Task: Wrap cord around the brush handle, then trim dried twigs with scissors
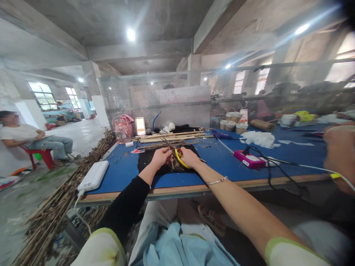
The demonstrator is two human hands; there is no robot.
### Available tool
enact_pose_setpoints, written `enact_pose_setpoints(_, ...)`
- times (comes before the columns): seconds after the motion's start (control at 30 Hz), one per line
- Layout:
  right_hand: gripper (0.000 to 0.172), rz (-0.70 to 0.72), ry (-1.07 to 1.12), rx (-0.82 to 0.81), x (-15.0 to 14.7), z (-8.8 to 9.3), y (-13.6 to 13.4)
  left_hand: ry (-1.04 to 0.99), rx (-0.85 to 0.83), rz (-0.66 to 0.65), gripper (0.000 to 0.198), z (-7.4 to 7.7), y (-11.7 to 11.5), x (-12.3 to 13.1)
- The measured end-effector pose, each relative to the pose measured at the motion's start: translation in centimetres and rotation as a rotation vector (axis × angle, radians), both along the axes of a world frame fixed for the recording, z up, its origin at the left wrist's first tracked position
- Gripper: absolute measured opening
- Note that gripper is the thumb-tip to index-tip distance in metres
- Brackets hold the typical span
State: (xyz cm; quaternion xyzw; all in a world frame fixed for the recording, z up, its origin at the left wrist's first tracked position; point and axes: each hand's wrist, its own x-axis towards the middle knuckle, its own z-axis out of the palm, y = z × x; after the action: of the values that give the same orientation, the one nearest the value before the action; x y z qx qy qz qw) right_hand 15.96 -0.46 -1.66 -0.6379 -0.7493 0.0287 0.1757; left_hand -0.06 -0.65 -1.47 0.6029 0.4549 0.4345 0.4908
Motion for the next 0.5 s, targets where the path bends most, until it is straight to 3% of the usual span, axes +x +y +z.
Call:
enact_pose_setpoints(0.33, 0.022, -0.025, -0.024, 0.017, 0.00, -0.06, 0.12, -0.012, -0.009, -0.012, 0.023, 0.13, 0.02, 0.19)
enact_pose_setpoints(0.5, 0.034, 0.001, 0.005, 0.010, -0.04, -0.24, 0.12, 0.018, 0.015, -0.003, 0.018, 0.19, 0.21, 0.26)
